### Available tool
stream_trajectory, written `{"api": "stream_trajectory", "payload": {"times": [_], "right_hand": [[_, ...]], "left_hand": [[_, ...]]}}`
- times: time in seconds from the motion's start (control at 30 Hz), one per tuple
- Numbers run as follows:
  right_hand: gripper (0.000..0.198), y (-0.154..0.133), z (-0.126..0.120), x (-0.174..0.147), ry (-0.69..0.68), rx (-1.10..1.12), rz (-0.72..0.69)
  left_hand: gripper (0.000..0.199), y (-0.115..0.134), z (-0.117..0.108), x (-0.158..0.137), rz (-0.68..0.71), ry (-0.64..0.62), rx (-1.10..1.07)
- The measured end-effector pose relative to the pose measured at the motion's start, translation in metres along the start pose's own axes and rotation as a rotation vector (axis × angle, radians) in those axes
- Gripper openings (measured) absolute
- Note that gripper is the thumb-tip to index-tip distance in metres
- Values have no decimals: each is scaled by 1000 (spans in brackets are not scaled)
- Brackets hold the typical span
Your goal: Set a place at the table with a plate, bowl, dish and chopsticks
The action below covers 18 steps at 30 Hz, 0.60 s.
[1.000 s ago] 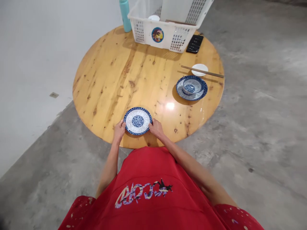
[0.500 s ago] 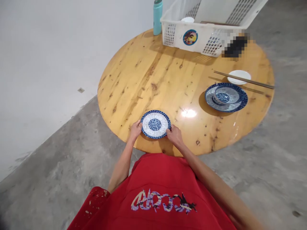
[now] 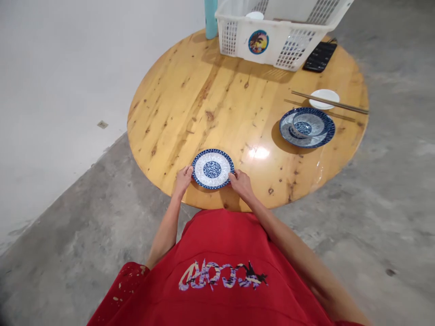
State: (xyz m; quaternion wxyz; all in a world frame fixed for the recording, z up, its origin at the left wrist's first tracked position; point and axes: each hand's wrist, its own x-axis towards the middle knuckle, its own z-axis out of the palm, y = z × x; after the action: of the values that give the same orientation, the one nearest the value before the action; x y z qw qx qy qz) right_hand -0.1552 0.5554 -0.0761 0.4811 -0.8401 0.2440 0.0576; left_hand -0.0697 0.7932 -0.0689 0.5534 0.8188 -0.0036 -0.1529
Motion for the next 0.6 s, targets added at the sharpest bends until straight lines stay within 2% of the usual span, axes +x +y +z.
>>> {"api": "stream_trajectory", "payload": {"times": [0.1, 0.2, 0.4, 0.5, 0.6], "right_hand": [[23, 4, -5, -8, -22, 230, 103], [21, 12, -12, -18, 26, 460, 213], [18, 34, -23, -43, 78, 484, 287], [15, 39, -25, -51, 77, 476, 307], [17, 35, -24, -52, 57, 444, 300]], "left_hand": [[28, -3, -11, -10, -135, 61, -96], [22, -10, -25, -24, -184, 160, -143], [19, -30, -46, -62, -264, 307, -196], [19, -35, -47, -74, -268, 344, -192], [21, -33, -42, -77, -254, 322, -174]]}}
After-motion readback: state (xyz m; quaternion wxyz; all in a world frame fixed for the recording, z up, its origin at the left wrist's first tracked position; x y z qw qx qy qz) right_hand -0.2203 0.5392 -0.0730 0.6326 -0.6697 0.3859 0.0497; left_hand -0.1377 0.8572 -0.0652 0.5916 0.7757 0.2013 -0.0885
